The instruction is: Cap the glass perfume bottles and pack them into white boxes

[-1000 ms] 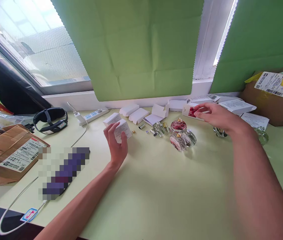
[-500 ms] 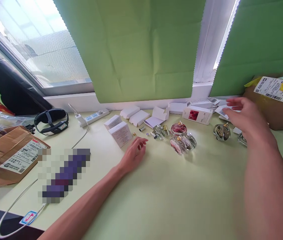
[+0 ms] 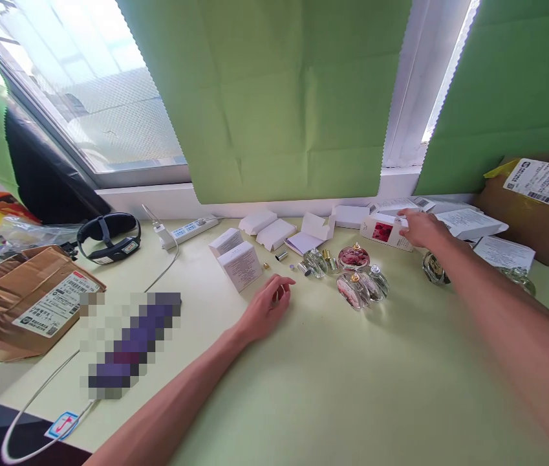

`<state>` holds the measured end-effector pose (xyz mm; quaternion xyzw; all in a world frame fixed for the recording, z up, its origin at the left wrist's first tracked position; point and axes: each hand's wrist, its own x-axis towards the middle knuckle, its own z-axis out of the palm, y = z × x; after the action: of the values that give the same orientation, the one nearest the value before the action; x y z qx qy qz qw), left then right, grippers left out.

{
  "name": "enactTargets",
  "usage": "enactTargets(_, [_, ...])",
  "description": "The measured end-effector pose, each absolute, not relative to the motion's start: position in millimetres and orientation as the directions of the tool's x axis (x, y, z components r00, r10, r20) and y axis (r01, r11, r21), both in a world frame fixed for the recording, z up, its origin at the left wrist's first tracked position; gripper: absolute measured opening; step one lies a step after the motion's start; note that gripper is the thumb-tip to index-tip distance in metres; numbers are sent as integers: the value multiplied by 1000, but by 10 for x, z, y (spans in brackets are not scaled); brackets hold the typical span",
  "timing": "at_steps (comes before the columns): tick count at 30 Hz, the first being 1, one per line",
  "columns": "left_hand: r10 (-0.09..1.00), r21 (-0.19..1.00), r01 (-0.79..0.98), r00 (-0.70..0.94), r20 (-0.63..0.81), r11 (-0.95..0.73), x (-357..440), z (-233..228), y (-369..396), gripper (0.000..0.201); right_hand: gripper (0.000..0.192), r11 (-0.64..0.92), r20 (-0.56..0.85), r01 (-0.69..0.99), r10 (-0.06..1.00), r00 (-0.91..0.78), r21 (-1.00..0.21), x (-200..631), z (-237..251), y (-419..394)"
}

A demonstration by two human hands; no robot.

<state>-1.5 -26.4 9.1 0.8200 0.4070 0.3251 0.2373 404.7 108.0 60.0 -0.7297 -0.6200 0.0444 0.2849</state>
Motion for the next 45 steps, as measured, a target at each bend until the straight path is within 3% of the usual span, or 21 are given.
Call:
enactTargets(3, [826,668,502,447,343,-549,-15,83,-269,26,34,-148,227,868,932,283,-474,3986,747,976])
enactTargets(5, [829,678,493,434,352,-545,-11,77,-274,27,41,-149,259,848,913,316,-509,3941,900,834])
enactTargets(8, [838,703,471,408,362,-533,6,84,-284,27,56,-93,330,787,873,359,-610,3798,1123,528])
enactTargets(10, [848,734,441,382,367,-516,27,110,-294,27,57,0,332,706,882,333,-708,3617,1219,285])
enactTargets(11, [856,756,419,363,369,-503,40,131,-302,27,53,71,297,538,890,346,-840,3501,1244,163])
enactTargets(13, [874,814,351,335,352,-462,72,182,-324,32,43,65,112,182,959,262,-981,3232,1248,-64])
enactTargets(15, [893,887,243,330,305,-393,109,237,-357,38,37,-28,-30,-60,999,30,-998,2936,1191,-249])
enactTargets(17, [903,945,101,342,260,-310,147,279,-392,43,35,-94,-72,-177,989,-129,-980,2635,1085,-390])
enactTargets(19, [907,966,-37,335,254,-257,174,298,-416,44,32,-118,-76,-258,983,-166,-959,2348,955,-500])
enactTargets(21, [910,962,-126,316,269,-241,181,298,-419,44,33,-103,-57,-279,984,-166,-955,2106,834,-591])
enactTargets(27, [871,950,-190,384,305,-249,132,284,-373,56,40,18,2,-302,999,51,-953,1847,649,-779])
enactTargets(37, [872,949,-88,376,313,-302,157,286,-487,49,50,44,15,-347,996,85,-937,1792,423,-952])
enactTargets(45, [879,923,-60,287,381,-381,200,272,-559,42,40,129,86,-328,986,143,-936,1808,454,-989])
